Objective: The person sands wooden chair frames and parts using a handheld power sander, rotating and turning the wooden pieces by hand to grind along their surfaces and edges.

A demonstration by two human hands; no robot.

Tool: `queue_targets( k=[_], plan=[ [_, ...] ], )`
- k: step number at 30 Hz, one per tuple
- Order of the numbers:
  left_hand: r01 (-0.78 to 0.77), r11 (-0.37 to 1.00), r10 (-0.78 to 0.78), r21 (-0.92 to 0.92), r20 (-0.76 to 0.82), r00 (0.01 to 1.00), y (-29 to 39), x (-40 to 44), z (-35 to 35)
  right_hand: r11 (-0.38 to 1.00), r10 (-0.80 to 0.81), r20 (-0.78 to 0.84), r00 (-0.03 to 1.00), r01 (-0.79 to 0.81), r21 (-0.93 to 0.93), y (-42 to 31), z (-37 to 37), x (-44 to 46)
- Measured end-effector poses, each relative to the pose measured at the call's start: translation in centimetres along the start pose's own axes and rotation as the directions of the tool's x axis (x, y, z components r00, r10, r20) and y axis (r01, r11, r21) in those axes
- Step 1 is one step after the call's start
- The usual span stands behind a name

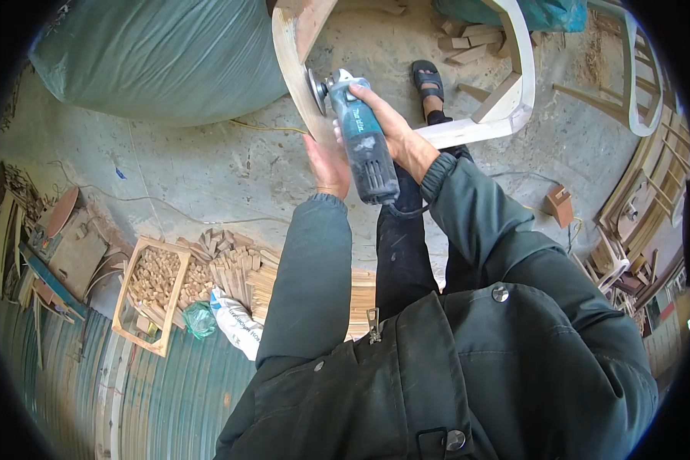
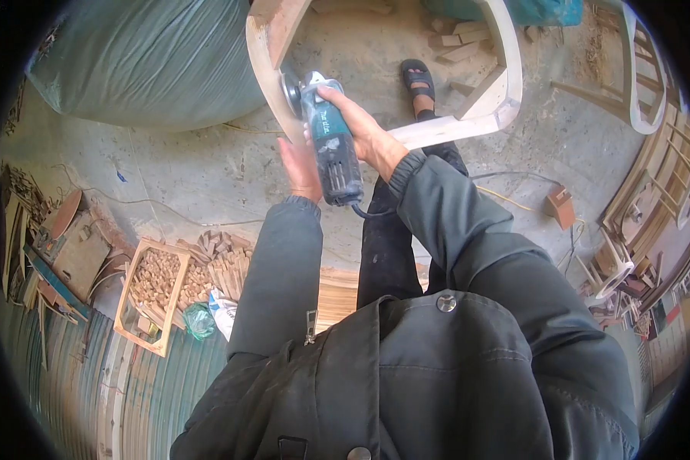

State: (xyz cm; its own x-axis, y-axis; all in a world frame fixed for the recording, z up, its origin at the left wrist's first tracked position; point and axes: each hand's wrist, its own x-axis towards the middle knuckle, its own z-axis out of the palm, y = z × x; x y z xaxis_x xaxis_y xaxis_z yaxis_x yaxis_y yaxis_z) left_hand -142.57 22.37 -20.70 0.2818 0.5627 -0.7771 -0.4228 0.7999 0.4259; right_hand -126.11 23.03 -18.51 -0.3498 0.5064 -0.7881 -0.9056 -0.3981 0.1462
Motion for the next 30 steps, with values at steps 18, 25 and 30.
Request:
queue_targets(
  k=[18,25,30],
  plan=[
    [-0.093,0.878,0.225,0.470,-0.235,0.946,-2.7,1.0,-1.3,-0.435,-0.376,0.347,0.859,0.168,-0.885,-9.2,10.8,-3.3],
    [-0.080,0.907,0.205,0.413,-0.267,0.942,-2.1,0.8,-0.5,-0.529,-0.476,0.342,0.810,0.047,-0.847,-12.9,12.8,0.0],
    [-0.057,0.891,0.205,0.450,-0.288,0.935,-2.6,1.4,-1.1,-0.527,-0.535,0.353,0.767,0.023,-0.849,-18.7,12.7,-0.9]
  ],
)
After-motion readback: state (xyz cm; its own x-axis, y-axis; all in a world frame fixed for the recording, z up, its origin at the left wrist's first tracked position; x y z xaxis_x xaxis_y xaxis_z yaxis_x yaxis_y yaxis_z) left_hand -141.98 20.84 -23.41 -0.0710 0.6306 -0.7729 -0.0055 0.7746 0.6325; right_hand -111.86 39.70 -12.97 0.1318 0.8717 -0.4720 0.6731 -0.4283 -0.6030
